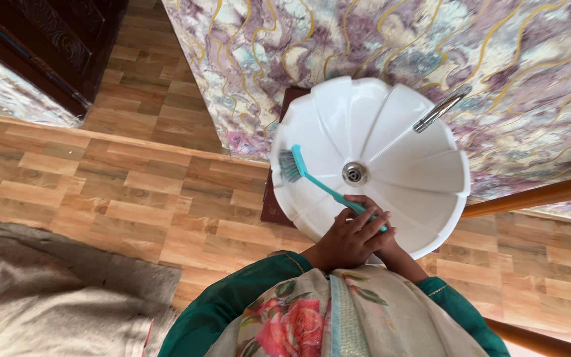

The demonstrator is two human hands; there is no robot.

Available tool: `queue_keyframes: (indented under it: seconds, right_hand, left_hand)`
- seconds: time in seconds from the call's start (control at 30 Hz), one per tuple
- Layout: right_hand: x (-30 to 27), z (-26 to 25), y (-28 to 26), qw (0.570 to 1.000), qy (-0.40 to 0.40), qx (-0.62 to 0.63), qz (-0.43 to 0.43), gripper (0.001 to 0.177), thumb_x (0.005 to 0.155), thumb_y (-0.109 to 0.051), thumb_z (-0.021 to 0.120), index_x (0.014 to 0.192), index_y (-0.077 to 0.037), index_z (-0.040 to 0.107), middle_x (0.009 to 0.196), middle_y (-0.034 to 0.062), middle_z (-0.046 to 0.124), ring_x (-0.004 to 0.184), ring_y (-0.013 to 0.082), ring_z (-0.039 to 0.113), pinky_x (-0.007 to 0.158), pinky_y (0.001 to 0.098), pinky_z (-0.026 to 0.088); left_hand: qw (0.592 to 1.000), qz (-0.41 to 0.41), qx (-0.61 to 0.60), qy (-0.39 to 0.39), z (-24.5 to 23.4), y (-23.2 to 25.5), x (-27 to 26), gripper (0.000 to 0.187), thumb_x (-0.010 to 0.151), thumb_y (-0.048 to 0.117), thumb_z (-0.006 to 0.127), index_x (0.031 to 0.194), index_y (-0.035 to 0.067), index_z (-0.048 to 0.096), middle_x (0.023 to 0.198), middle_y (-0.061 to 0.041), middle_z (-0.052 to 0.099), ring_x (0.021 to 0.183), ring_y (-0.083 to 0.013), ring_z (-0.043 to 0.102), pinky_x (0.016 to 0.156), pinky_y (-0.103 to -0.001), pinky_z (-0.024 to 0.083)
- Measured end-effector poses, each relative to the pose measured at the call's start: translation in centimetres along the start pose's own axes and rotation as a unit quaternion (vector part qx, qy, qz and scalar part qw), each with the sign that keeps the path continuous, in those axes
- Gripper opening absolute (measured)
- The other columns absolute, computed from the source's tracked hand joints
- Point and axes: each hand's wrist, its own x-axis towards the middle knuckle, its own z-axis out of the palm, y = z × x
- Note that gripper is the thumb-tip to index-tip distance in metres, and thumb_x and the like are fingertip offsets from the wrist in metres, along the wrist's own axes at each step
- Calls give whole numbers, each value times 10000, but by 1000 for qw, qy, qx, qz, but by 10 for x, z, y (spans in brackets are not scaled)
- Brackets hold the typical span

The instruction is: The person scrubs a white shell-shaped sink using a blue-bristled brush, moving the brush around the drain and interior surfaces.

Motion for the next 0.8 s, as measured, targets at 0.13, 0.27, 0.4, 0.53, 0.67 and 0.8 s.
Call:
queue_keyframes:
  seconds: [0.13,0.27,0.4,0.53,0.67,0.8]
  right_hand:
    - [3,8,3,989,-17,125,76,453,1002,-180,584,1420,-5,577,967,46,624,792,124,600,661,268,502]
    - [6,12,-7,984,-38,172,19,448,996,-203,512,1407,-26,485,1187,16,614,994,106,652,815,256,562]
    - [12,13,3,982,-24,175,72,463,1046,-196,558,1472,-17,526,1094,77,597,899,132,614,725,266,510]
    - [5,13,3,997,16,59,-56,411,1088,-245,467,1418,-35,594,1220,59,673,932,112,625,782,231,534]
    - [12,12,-3,974,-27,221,42,396,1008,-168,577,1376,-23,549,1205,64,637,1011,167,694,837,298,603]
    - [8,13,-9,988,-13,150,23,409,1000,-166,594,1384,-28,557,1220,72,645,994,157,703,831,291,600]
  left_hand:
    - [1000,-13,7,-18,-6,-2,-1,431,1033,250,600,1444,133,544,1534,-128,514,1435,-289,477,1081,-519,409]
    - [998,-6,19,-54,-4,-1,-1,413,999,240,603,1395,125,574,1511,-100,543,1404,-280,494,1077,-526,380]
    - [998,-26,31,-51,-4,-3,0,380,980,241,613,1343,130,594,1485,-120,547,1384,-274,508,1081,-554,373]
    - [996,-48,10,-79,-5,-3,1,376,992,206,608,1359,128,601,1502,-121,542,1397,-273,515,1117,-514,382]
    - [998,-40,-28,-45,-5,-3,0,409,992,189,612,1393,108,585,1515,-149,523,1422,-304,502,1150,-530,384]
    - [997,-44,-24,-64,-4,-5,-1,474,948,175,617,1414,95,581,1518,-179,521,1409,-337,487,1141,-527,402]
